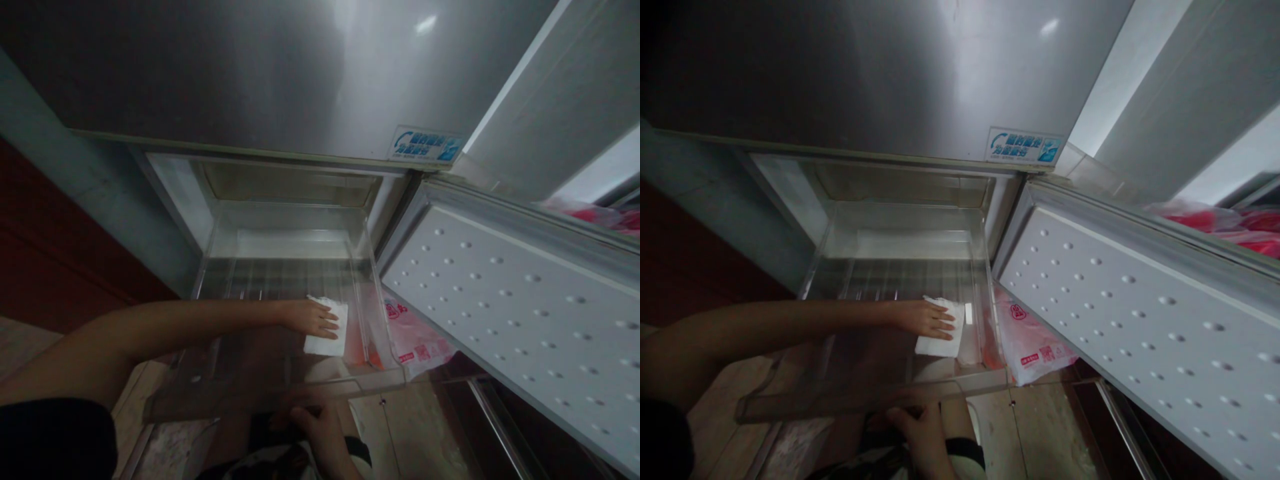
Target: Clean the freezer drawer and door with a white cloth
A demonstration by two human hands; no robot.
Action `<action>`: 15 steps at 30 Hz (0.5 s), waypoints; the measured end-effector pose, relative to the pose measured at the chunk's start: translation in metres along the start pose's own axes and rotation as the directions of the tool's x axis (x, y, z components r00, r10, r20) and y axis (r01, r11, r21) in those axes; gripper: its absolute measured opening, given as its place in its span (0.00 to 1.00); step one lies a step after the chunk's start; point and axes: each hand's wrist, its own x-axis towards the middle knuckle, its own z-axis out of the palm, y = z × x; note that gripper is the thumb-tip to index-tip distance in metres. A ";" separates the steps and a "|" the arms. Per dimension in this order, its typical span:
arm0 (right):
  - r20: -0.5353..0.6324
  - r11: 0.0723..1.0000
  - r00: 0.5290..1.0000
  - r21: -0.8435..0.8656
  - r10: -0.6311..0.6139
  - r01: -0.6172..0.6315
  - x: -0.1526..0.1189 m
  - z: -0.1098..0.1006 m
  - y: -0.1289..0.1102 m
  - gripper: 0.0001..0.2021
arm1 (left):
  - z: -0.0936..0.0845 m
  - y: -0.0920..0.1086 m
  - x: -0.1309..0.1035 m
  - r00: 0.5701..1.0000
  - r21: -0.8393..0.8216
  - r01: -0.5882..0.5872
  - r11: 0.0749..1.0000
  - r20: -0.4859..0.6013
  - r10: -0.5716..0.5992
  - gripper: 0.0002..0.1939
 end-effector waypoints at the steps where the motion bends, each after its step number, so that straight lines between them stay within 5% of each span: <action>1: -0.003 1.000 1.000 -0.002 0.004 -0.004 0.000 0.000 0.000 0.17 | -0.001 -0.003 0.000 1.000 0.006 -0.024 1.000 0.001 0.024 0.13; 7: 0.021 1.000 1.000 -0.022 0.003 -0.002 -0.002 0.001 -0.012 0.12 | -0.011 -0.037 -0.001 1.000 0.086 0.017 0.996 -0.021 -0.016 0.22; 15: 0.046 0.999 0.998 0.018 -0.043 0.042 -0.005 0.007 -0.020 0.08 | -0.037 -0.120 0.003 0.965 0.180 0.253 0.951 -0.114 -0.235 0.22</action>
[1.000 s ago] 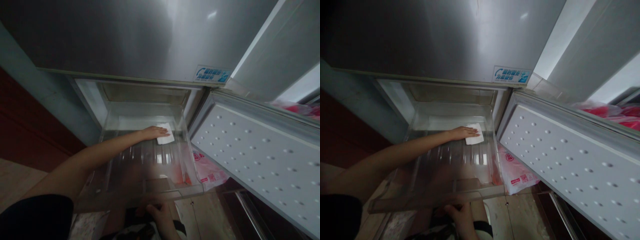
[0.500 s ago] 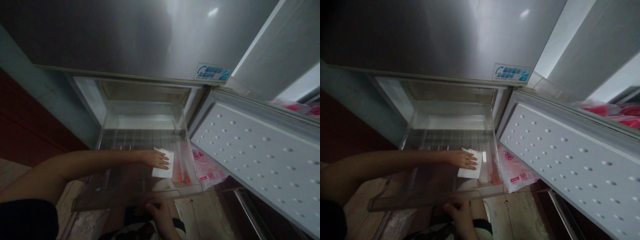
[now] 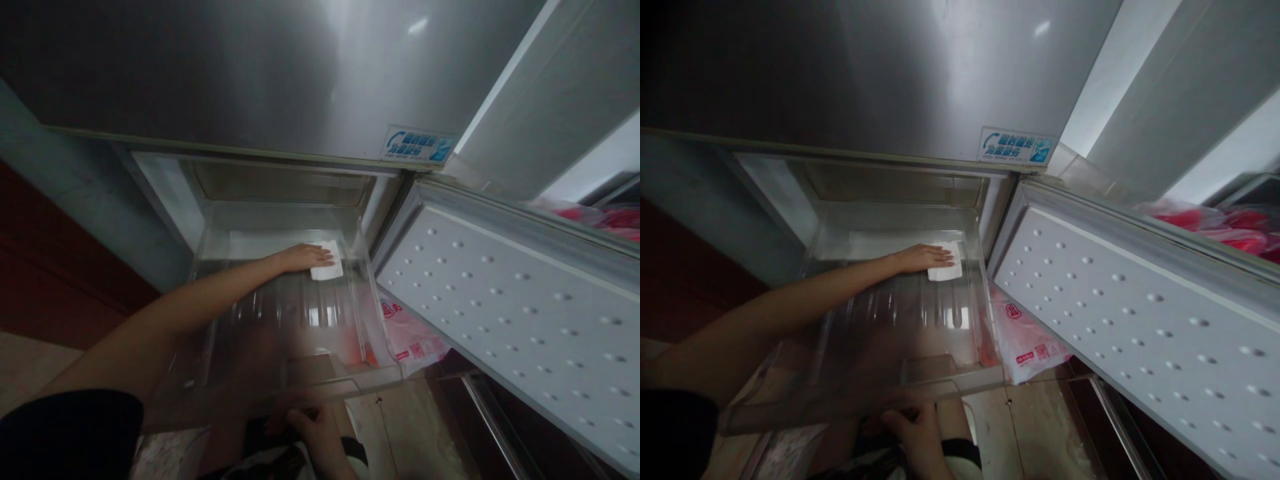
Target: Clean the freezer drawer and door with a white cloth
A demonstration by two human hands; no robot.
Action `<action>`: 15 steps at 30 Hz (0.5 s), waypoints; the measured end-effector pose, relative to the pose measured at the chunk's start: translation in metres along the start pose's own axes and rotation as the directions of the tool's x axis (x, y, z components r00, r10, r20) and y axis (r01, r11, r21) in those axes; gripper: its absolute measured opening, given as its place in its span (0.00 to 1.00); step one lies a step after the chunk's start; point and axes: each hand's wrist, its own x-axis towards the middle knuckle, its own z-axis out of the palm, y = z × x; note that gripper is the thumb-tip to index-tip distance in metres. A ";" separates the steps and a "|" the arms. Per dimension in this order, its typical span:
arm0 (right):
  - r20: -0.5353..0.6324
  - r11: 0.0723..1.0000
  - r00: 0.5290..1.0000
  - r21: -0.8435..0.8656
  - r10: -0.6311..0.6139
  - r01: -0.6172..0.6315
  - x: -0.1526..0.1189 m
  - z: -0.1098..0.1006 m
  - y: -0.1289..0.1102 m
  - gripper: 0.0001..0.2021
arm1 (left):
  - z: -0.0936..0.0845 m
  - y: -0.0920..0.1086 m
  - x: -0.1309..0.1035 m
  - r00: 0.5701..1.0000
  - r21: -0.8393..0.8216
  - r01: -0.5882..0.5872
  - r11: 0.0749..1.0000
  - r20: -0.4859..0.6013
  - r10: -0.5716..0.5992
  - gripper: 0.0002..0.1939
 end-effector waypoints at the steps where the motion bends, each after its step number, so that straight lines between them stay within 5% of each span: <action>1: -0.008 1.000 1.000 0.003 -0.004 0.004 0.000 -0.001 0.001 0.08 | -0.001 -0.009 0.004 0.999 0.011 0.034 0.999 -0.011 -0.034 0.22; 5: -0.041 0.999 0.999 0.034 0.000 0.002 0.003 -0.003 0.011 0.11 | -0.001 -0.031 0.013 0.994 0.024 0.104 0.994 -0.047 -0.102 0.21; 8: -0.020 0.998 0.999 0.049 -0.036 0.036 0.003 -0.003 0.014 0.12 | 0.000 -0.028 0.010 0.994 0.013 0.094 0.995 -0.050 -0.093 0.22; 15: 0.045 1.000 0.999 -0.018 0.006 -0.006 -0.001 -0.001 0.001 0.12 | 0.001 0.033 -0.016 0.997 -0.043 -0.083 0.996 0.003 0.083 0.22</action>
